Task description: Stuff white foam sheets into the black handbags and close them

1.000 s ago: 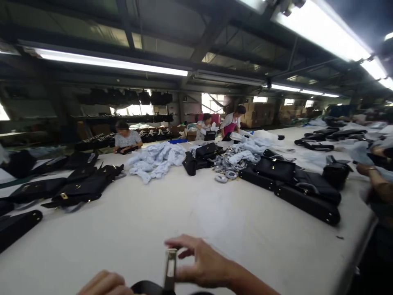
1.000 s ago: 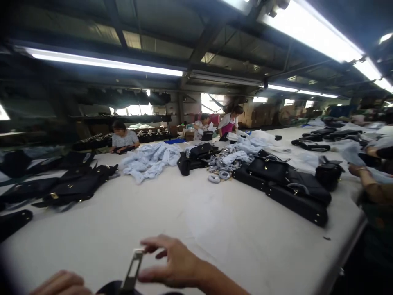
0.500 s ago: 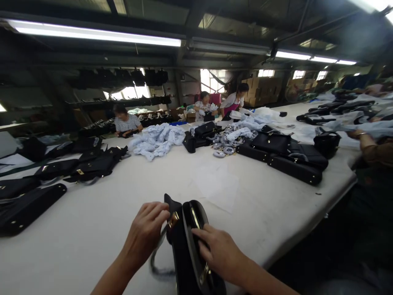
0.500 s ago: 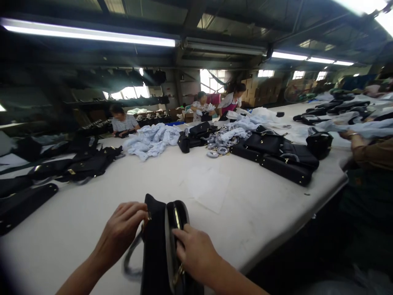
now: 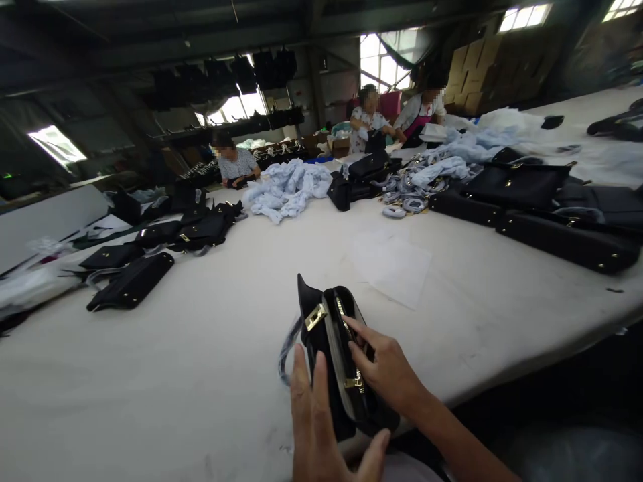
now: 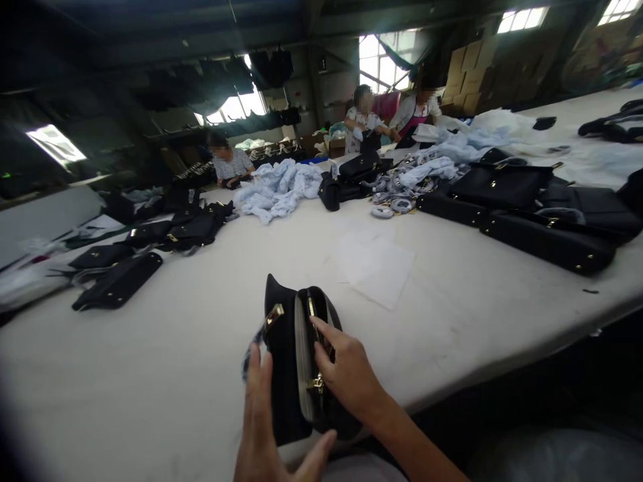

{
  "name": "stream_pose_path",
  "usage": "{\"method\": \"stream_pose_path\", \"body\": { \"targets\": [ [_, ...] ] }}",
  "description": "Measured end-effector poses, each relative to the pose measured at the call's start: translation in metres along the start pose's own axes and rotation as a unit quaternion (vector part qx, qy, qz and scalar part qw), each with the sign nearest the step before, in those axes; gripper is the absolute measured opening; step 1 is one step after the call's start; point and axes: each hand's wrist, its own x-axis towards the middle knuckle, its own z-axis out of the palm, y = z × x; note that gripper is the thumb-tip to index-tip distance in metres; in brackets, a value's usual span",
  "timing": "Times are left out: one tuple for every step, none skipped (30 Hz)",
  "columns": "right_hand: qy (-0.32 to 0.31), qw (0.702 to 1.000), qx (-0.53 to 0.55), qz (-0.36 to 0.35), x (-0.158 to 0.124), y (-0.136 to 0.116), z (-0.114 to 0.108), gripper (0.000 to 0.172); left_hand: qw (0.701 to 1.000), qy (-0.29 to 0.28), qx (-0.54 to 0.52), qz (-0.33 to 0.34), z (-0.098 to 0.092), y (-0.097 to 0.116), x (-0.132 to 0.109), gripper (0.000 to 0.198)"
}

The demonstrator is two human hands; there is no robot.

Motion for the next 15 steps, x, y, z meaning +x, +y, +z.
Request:
{"method": "stream_pose_path", "body": {
  "targets": [
    [-0.003, 1.0, 0.004, -0.003, 0.001, 0.001, -0.004, 0.047, 0.999, 0.014, 0.028, 0.006, 0.006, 0.001, -0.002, 0.087],
    [-0.003, 1.0, 0.012, -0.005, 0.001, 0.002, -0.008, 0.045, 0.998, 0.033, 0.046, 0.004, 0.011, 0.0, -0.004, 0.084],
    [-0.002, 1.0, 0.021, -0.007, 0.0, 0.004, -0.013, 0.041, 0.997, 0.05, 0.054, -0.01, 0.015, -0.003, -0.005, 0.081],
    [-0.004, 1.0, 0.026, -0.006, -0.002, 0.005, -0.019, 0.036, 0.996, 0.062, 0.051, -0.035, 0.018, -0.007, -0.005, 0.077],
    [-0.012, 1.0, 0.025, -0.002, -0.006, 0.006, -0.024, 0.032, 0.995, 0.063, 0.036, -0.07, 0.019, -0.012, -0.005, 0.072],
    [-0.026, 1.0, 0.016, -0.001, -0.01, 0.006, -0.028, 0.029, 0.992, 0.056, 0.013, -0.113, 0.019, -0.018, -0.004, 0.067],
    [-0.039, 0.999, -0.004, -0.004, -0.014, 0.004, -0.033, 0.027, 0.986, 0.043, -0.014, -0.159, 0.019, -0.024, -0.003, 0.061],
    [-0.047, 0.998, -0.034, -0.014, -0.018, 0.0, -0.036, 0.024, 0.979, 0.029, -0.041, -0.197, 0.019, -0.03, -0.001, 0.057],
    [-0.049, 0.996, -0.072, -0.033, -0.021, -0.006, -0.039, 0.02, 0.973, 0.015, -0.065, -0.221, 0.017, -0.034, 0.002, 0.054],
    [-0.048, 0.991, -0.114, -0.055, -0.022, -0.012, -0.041, 0.019, 0.972, 0.004, -0.083, -0.219, 0.015, -0.039, 0.006, 0.051],
    [-0.045, 0.984, -0.155, -0.079, -0.022, -0.019, -0.042, 0.022, 0.977, -0.009, -0.095, -0.19, 0.013, -0.042, 0.011, 0.046],
    [-0.046, 0.975, -0.193, -0.099, -0.021, -0.025, -0.043, 0.024, 0.985, -0.025, -0.102, -0.137, 0.009, -0.044, 0.018, 0.041],
    [-0.057, 0.967, -0.218, -0.115, -0.018, -0.031, -0.042, 0.024, 0.991, -0.042, -0.106, -0.071, 0.005, -0.045, 0.025, 0.037],
    [-0.087, 0.962, -0.225, -0.129, -0.015, -0.034, -0.041, 0.023, 0.993, -0.059, -0.105, -0.002, 0.0, -0.046, 0.032, 0.036],
    [-0.135, 0.957, -0.214, -0.14, -0.011, -0.036, -0.04, 0.022, 0.99, -0.073, -0.104, 0.064, -0.004, -0.046, 0.039, 0.037]
  ]
}}
